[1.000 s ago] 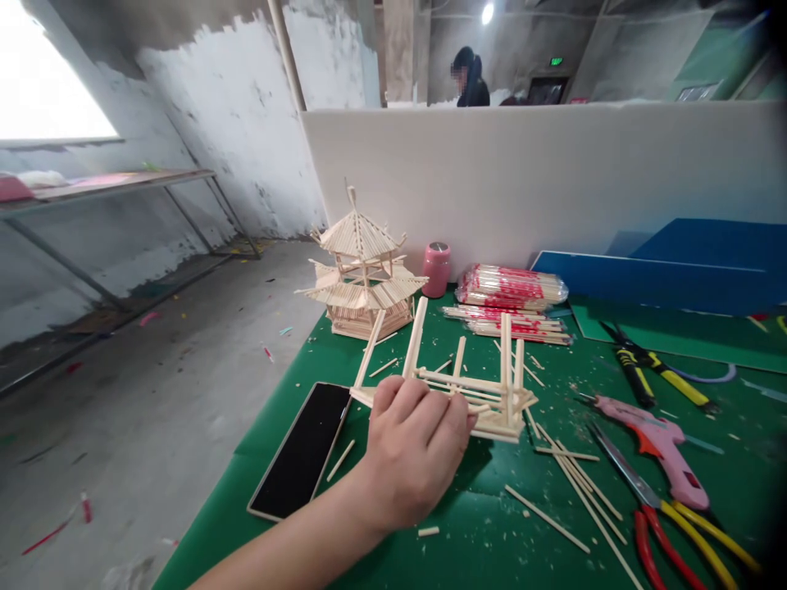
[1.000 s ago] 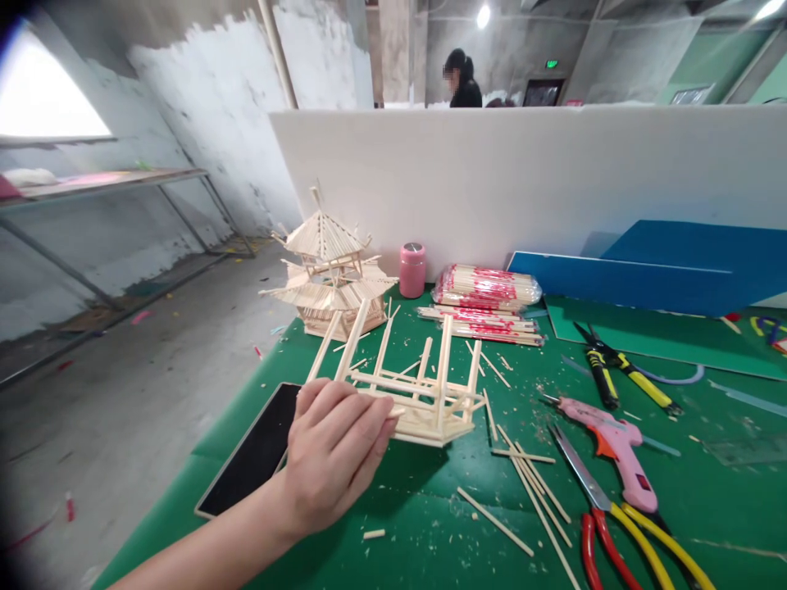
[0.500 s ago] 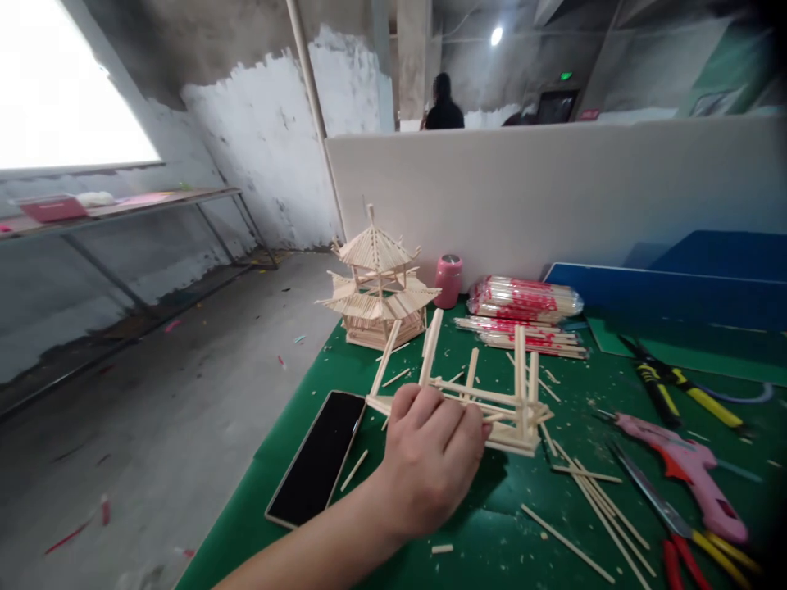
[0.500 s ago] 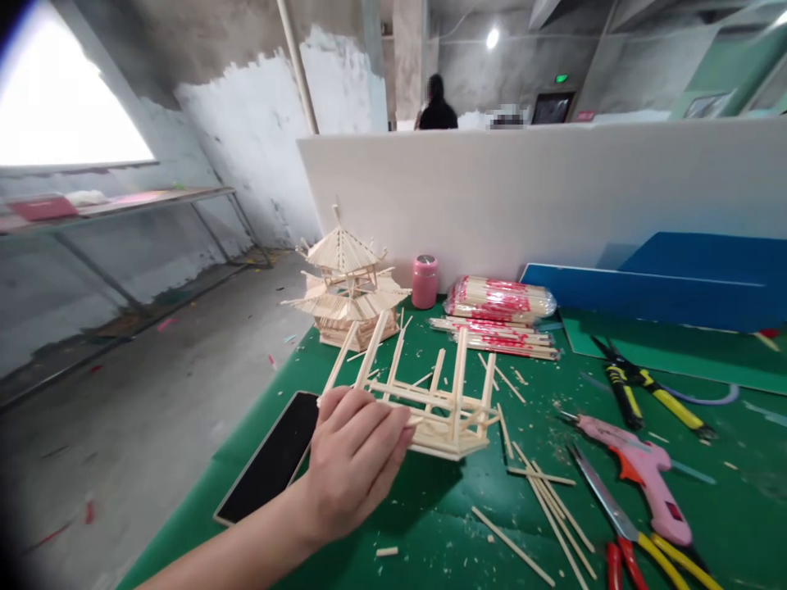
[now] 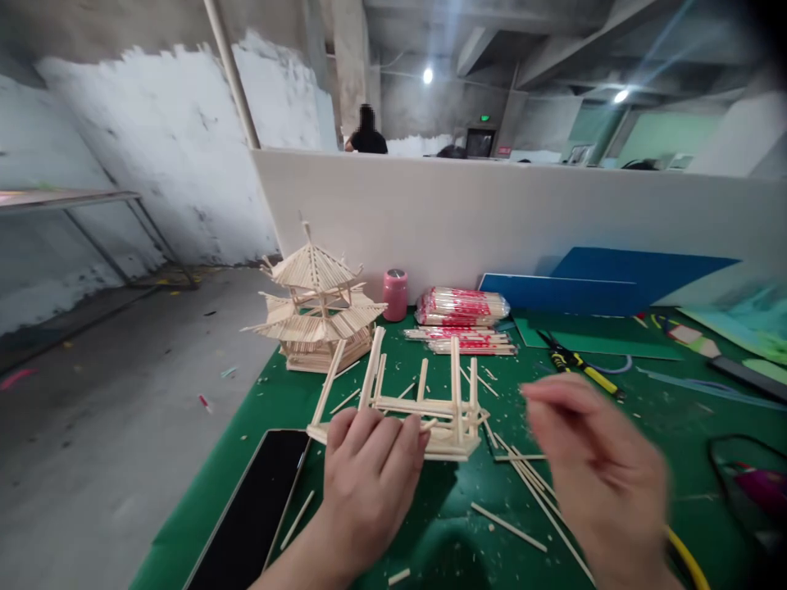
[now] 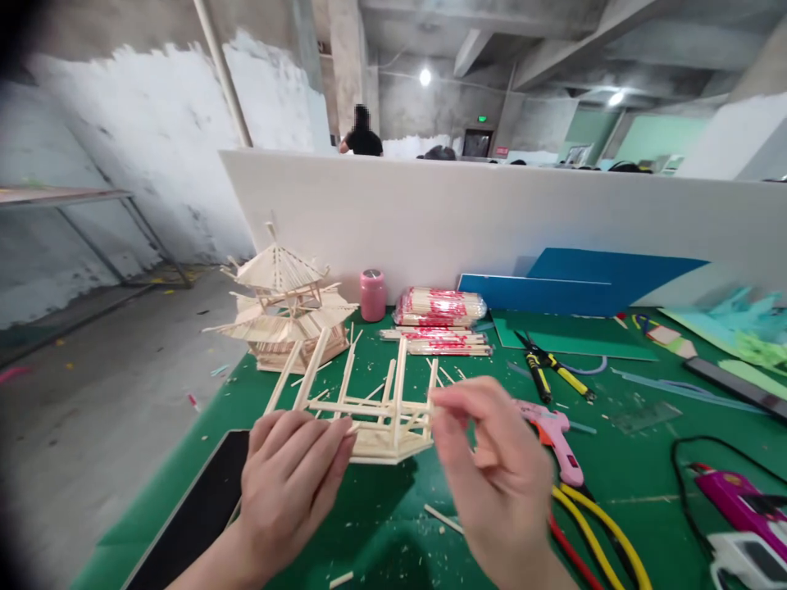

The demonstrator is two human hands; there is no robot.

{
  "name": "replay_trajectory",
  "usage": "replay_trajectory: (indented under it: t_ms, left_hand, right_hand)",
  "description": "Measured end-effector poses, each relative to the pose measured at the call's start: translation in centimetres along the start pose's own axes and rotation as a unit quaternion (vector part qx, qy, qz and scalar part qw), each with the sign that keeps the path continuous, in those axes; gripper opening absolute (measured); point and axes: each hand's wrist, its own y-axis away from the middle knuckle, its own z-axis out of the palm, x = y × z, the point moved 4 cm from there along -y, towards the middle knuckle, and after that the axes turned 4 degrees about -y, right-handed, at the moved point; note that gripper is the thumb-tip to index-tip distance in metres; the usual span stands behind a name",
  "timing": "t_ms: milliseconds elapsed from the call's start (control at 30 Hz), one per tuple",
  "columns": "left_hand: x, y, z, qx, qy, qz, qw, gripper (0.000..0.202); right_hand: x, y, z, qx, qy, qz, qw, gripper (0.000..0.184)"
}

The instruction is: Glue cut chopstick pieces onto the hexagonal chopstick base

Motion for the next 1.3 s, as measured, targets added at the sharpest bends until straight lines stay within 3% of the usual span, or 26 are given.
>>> replay_trajectory:
  t_ms: [133, 267, 567, 800, 967, 1100, 1300]
  left_hand:
    - [0.0, -0.1, 0.0, 0.005, 0.002, 0.005, 1.000, 0.006]
    - [-0.1, 0.1, 0.1, 0.004, 0.015, -0.001, 1.000, 0.006]
    - [0.0, 0.7, -0.2, -0.004, 0.014, -0.009, 1.000, 0.009]
    - [0.1, 0.6, -0.1, 0.022, 0.009, -0.007, 1.000, 0.008]
    - [0.3, 1.2, -0.1, 0.011, 0.021, 0.020, 1.000, 0.022]
    - [0.8, 1.6, -0.1, -0.016, -0.002, 0.026, 1.000, 0.020]
    - [1.5, 1.8, -0.5, -0.009, -0.044, 0.013, 0.999, 0.012]
  right_hand:
    - [0.9, -1.0, 3.4, -0.108, 0.001, 0.021, 0.994, 0.014]
    - [0.7, -0.6, 4.9, -0.166, 0.000, 0.002, 0.986, 0.016]
    - [0.1, -0.4, 6.0, -0.203, -0.052, 0.018, 0.978, 0.010]
    - [1.8, 0.3, 4.5, -0.130, -0.108, 0.097, 0.981, 0.010]
    - [3.2, 0.8, 4.2, -0.115, -0.116, 0.154, 0.974, 0.014]
    - [3.6, 0.8, 4.2, -0.112, -0.125, 0.162, 0.972, 0.013]
    - [3.5, 1.0, 4.1, -0.112, -0.138, 0.155, 0.972, 0.012]
